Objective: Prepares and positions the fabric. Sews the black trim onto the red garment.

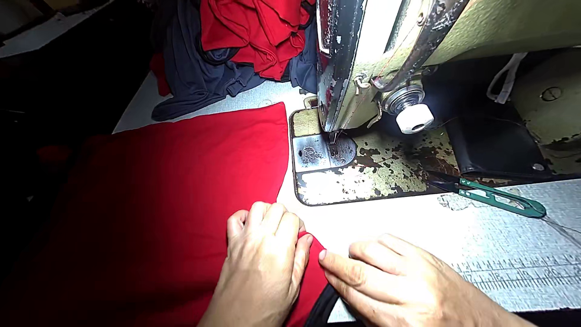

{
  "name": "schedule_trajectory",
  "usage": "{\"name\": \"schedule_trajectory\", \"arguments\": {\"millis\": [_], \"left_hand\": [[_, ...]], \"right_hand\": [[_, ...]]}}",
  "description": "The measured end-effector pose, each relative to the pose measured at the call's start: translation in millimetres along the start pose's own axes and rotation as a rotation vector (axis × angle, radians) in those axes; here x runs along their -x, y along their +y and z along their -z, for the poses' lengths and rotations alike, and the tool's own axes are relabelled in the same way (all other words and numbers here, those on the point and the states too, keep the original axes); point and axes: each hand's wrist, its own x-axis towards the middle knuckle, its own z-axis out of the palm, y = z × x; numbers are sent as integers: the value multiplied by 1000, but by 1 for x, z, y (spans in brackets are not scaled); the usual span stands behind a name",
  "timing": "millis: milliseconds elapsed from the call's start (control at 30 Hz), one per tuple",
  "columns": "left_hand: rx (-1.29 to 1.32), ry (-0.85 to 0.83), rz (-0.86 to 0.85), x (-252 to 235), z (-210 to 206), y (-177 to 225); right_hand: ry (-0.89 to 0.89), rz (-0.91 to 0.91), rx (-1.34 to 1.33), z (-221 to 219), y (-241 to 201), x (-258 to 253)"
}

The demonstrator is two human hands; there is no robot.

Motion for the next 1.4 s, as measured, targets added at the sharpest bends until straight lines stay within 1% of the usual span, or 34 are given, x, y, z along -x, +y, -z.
{"name": "schedule_trajectory", "arguments": {"millis": [67, 133, 200, 367, 500, 567, 700, 833, 1033, 1167, 1267, 1400], "left_hand": [[83, 12, 15, -2, 1, 4], [123, 19, -10, -11, -4, 1], [91, 9, -67, -28, -16, -12], [89, -78, -147, -96, -29, -29], [77, -60, -166, -130, -39, -35], [66, -60, -148, -134, -40, -36], [89, -49, -140, -133, -42, -37], [89, -69, -113, -132, -39, -34], [209, -75, -75, -129, -36, -37], [185, -82, -71, -128, -35, -33], [170, -28, -72, -129, -41, -32], [156, -16, -58, -130, -42, -30]], "right_hand": [[-55, 73, -77, 6, 11, -7], [-141, 110, -144, 13, 22, -16], [-140, 129, -102, 13, 34, -21], [-114, 58, 64, 8, 74, -30], [-49, -35, 121, 2, 93, -32], [-54, -93, 125, -1, 94, -32], [-32, -129, 94, -2, 94, -32], [-22, -142, 104, -2, 93, -33], [-17, -125, 117, -3, 93, -33], [-18, -124, 141, -2, 89, -34], [-15, -134, 160, -2, 88, -33], [-10, -164, 168, -3, 88, -33]]}}
